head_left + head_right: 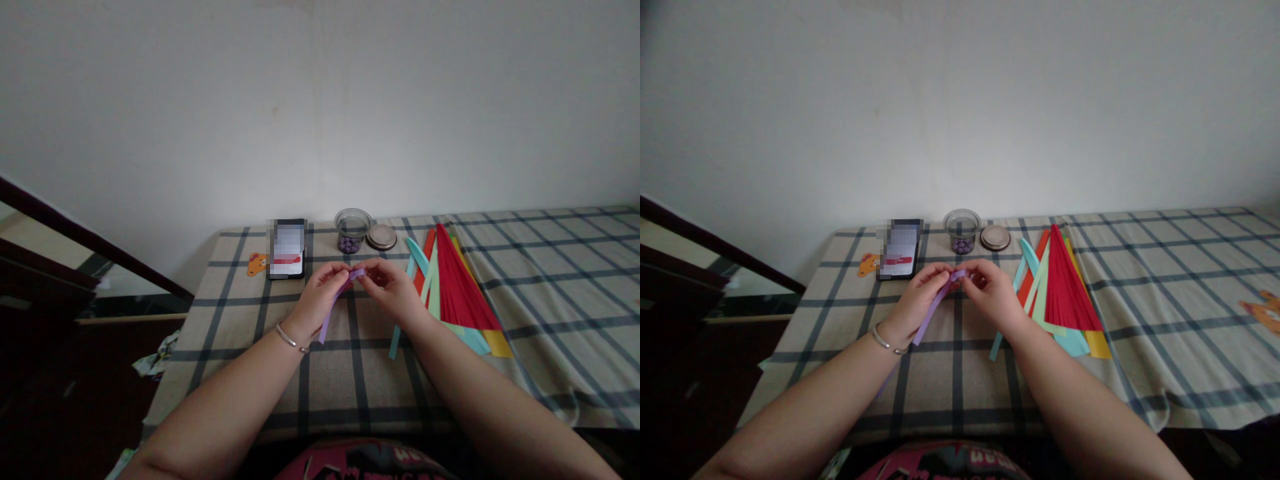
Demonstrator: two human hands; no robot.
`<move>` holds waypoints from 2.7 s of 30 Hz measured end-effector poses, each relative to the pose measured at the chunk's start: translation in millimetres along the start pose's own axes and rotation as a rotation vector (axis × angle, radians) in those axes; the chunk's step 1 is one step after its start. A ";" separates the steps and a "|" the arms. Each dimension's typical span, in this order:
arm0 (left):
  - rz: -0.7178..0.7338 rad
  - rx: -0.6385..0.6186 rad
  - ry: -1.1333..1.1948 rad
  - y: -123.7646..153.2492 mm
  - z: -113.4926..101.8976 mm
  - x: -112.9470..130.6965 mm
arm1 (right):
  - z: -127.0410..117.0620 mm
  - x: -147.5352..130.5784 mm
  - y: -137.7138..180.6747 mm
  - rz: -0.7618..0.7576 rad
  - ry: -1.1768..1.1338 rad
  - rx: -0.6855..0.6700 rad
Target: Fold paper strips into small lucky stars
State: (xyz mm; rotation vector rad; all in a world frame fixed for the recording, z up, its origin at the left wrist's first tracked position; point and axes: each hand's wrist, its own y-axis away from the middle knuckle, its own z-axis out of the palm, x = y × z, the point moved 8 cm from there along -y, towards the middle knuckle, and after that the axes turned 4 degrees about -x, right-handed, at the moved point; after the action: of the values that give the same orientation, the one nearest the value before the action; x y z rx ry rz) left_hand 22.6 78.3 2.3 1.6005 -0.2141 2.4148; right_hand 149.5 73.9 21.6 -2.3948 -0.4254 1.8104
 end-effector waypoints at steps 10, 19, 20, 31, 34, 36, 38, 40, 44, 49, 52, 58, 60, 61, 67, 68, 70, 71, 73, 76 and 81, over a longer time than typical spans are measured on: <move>0.347 -0.036 -0.537 7.6 5.2 25.4 | 4.1 7.4 -2.4 0.077 -0.132 -0.030; 0.362 -0.015 -0.609 8.0 5.7 28.4 | 4.3 6.5 -2.4 0.097 -0.089 -0.040; 0.359 -0.016 -0.611 8.1 5.8 28.4 | 4.3 6.5 -2.3 0.100 -0.089 -0.043; 0.255 -0.007 -0.511 4.7 1.0 21.3 | 3.6 6.2 -1.2 0.137 -0.249 -0.035; 0.230 -0.010 -0.475 4.2 1.2 19.8 | 4.5 8.5 -2.1 0.164 -0.298 -0.027; 0.210 -0.034 -0.439 4.3 3.5 19.2 | 5.1 9.6 -2.5 0.171 -0.314 -0.027; 0.200 -0.053 -0.422 4.7 5.7 19.3 | 5.5 10.5 -2.6 0.173 -0.312 -0.032; 0.200 -0.061 -0.420 5.0 6.7 19.4 | 5.7 11.1 -2.5 0.174 -0.294 -0.039; 0.214 -0.045 -0.446 5.1 4.2 18.7 | 5.1 11.6 -2.0 0.170 -0.252 -0.044; 0.256 0.007 -0.505 5.2 -1.3 21.2 | 4.6 7.5 -1.8 0.154 -0.215 -0.045; 0.291 0.019 -0.565 5.7 -1.0 24.0 | 4.3 5.6 -1.4 0.154 -0.184 -0.043; 0.342 0.026 -0.668 7.1 1.9 27.8 | 3.9 6.4 -1.3 0.145 -0.156 -0.053; 0.335 0.028 -0.669 7.2 1.6 27.6 | 4.5 7.1 -1.4 0.147 -0.150 -0.058; 0.329 0.025 -0.668 7.3 1.7 27.2 | 4.7 7.3 -1.4 0.150 -0.147 -0.058; 0.283 0.007 -0.630 7.2 2.8 23.3 | 4.5 7.6 -1.8 0.152 -0.118 -0.040; 0.270 0.013 -0.607 6.7 2.1 22.4 | 3.9 8.0 -1.8 0.156 -0.112 -0.032; 0.243 0.017 -0.558 5.5 0.9 20.6 | 2.4 9.2 -1.8 0.166 -0.104 -0.018; 0.230 0.026 -0.533 4.8 -0.4 19.8 | 1.7 10.0 -1.8 0.171 -0.101 -0.012; 0.211 0.039 -0.494 3.4 -3.0 18.4 | 0.9 11.3 -1.5 0.179 -0.090 -0.009; 0.183 0.049 -0.440 1.5 -6.9 14.9 | 0.7 12.9 -1.1 0.182 -0.071 -0.017; 0.155 0.055 -0.355 -0.5 -9.9 9.7 | 2.1 15.5 -1.3 0.213 -0.163 -0.028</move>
State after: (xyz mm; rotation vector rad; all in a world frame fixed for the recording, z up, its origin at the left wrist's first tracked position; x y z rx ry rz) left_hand 10.3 82.3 7.4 2.1038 -0.3472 2.2406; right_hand 151.1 79.4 7.0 -2.4001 -0.2172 2.1113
